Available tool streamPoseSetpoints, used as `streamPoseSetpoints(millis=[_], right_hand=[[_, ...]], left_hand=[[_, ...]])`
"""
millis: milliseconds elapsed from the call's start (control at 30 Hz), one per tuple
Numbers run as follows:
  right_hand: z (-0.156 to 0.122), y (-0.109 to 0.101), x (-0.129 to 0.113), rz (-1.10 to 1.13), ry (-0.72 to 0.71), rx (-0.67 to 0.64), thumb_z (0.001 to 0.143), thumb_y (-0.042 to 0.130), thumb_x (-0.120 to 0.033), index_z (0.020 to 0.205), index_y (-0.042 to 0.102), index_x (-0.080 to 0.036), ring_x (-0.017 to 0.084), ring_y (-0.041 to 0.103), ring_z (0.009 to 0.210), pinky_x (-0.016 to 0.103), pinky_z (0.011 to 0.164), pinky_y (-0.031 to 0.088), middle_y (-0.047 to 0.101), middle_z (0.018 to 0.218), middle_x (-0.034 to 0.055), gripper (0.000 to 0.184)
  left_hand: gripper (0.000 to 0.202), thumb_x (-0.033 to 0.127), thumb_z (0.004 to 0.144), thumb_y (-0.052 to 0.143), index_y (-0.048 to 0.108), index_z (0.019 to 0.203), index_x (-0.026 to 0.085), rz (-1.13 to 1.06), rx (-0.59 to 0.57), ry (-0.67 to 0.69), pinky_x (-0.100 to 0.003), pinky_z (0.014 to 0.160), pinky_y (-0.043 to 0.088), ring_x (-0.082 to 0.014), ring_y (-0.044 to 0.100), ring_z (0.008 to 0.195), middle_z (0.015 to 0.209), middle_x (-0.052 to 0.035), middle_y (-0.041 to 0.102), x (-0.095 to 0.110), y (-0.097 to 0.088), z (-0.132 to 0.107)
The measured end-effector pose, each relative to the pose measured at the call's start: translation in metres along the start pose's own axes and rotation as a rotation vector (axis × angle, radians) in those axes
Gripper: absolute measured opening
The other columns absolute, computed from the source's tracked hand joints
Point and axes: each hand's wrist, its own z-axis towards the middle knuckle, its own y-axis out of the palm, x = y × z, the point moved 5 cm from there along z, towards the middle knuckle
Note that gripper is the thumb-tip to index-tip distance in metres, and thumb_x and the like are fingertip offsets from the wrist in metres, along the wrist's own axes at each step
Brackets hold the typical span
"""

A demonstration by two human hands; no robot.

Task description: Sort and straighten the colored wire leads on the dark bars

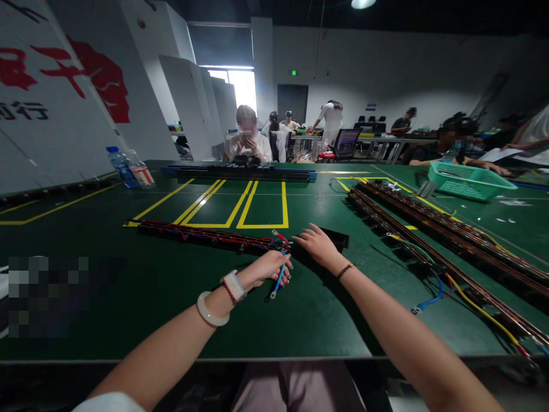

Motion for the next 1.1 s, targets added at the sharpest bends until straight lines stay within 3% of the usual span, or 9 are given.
streamPoseSetpoints(millis=[167,333,500,700,800,900,1000,1100], right_hand=[[0.002,0.000,0.001,-0.018,0.019,-0.060,0.088,0.040,-0.006,0.127,0.054,-0.020,0.021,0.056,0.095,0.043,0.105,0.027,0.063,0.099,0.0092,0.044],[0.002,-0.001,0.001,-0.025,0.022,-0.072,0.090,0.039,-0.008,0.128,0.054,-0.021,0.021,0.055,0.095,0.042,0.104,0.027,0.063,0.100,0.0094,0.043],[0.001,0.000,0.001,-0.011,0.027,-0.071,0.089,0.039,-0.008,0.129,0.052,-0.020,0.021,0.054,0.097,0.042,0.106,0.025,0.062,0.101,0.0096,0.044],[-0.002,-0.001,0.004,0.171,0.072,0.012,0.086,0.041,-0.006,0.129,0.052,-0.016,0.020,0.053,0.105,0.040,0.108,0.025,0.061,0.110,0.0099,0.046],[-0.005,-0.007,0.008,0.431,0.157,0.168,0.092,0.035,-0.015,0.128,0.052,-0.016,0.018,0.054,0.106,0.035,0.102,0.035,0.061,0.114,0.0090,0.039],[-0.008,-0.020,0.000,0.677,0.115,0.306,0.095,0.039,-0.032,0.135,0.043,-0.018,0.017,0.048,0.118,0.034,0.103,0.036,0.052,0.130,0.0091,0.043],[-0.008,-0.035,-0.020,0.767,-0.003,0.319,0.089,0.051,-0.043,0.144,0.028,-0.020,0.020,0.038,0.130,0.037,0.108,0.031,0.038,0.143,0.0107,0.064],[-0.004,-0.044,-0.041,0.750,-0.066,0.295,0.086,0.055,-0.043,0.146,0.021,-0.019,0.022,0.034,0.133,0.040,0.110,0.028,0.035,0.145,0.0132,0.073]], left_hand=[[0.036,0.044,0.088,0.044,0.051,0.069,0.014,0.485,0.063,0.059,-0.021,0.042,0.034,-0.0090,0.045,0.037,0.049,0.0030,0.048,0.013,-0.013,-0.004],[0.035,0.040,0.087,0.044,0.053,0.064,0.015,0.808,0.102,0.195,-0.023,0.047,0.031,-0.0101,0.045,0.042,0.055,-0.0003,0.055,0.025,-0.016,-0.010],[0.040,0.048,0.087,0.042,0.054,0.066,0.017,0.846,0.146,0.225,-0.024,0.049,0.030,-0.0123,0.047,0.040,0.051,-0.0003,0.054,0.028,-0.013,-0.013],[0.054,0.062,0.085,0.037,0.057,0.064,0.017,0.877,0.306,0.304,-0.024,0.051,0.032,-0.0128,0.049,0.044,0.051,-0.0015,0.056,0.034,-0.019,-0.018],[0.052,0.058,0.086,0.035,0.059,0.069,0.016,0.776,0.270,0.293,-0.023,0.048,0.033,-0.0117,0.049,0.041,0.055,-0.0013,0.058,0.026,-0.021,-0.020],[0.045,0.052,0.087,0.037,0.060,0.074,0.016,0.734,0.255,0.329,-0.023,0.048,0.033,-0.0118,0.049,0.042,0.054,-0.0010,0.057,0.022,-0.019,-0.020],[0.039,0.043,0.088,0.038,0.060,0.071,0.016,0.783,0.300,0.386,-0.023,0.053,0.033,-0.0129,0.051,0.048,0.057,-0.0025,0.059,0.024,-0.019,-0.020],[0.031,0.033,0.087,0.042,0.060,0.068,0.016,0.899,0.373,0.475,-0.024,0.062,0.035,-0.0160,0.057,0.064,0.068,-0.0062,0.064,0.031,-0.023,-0.021]])
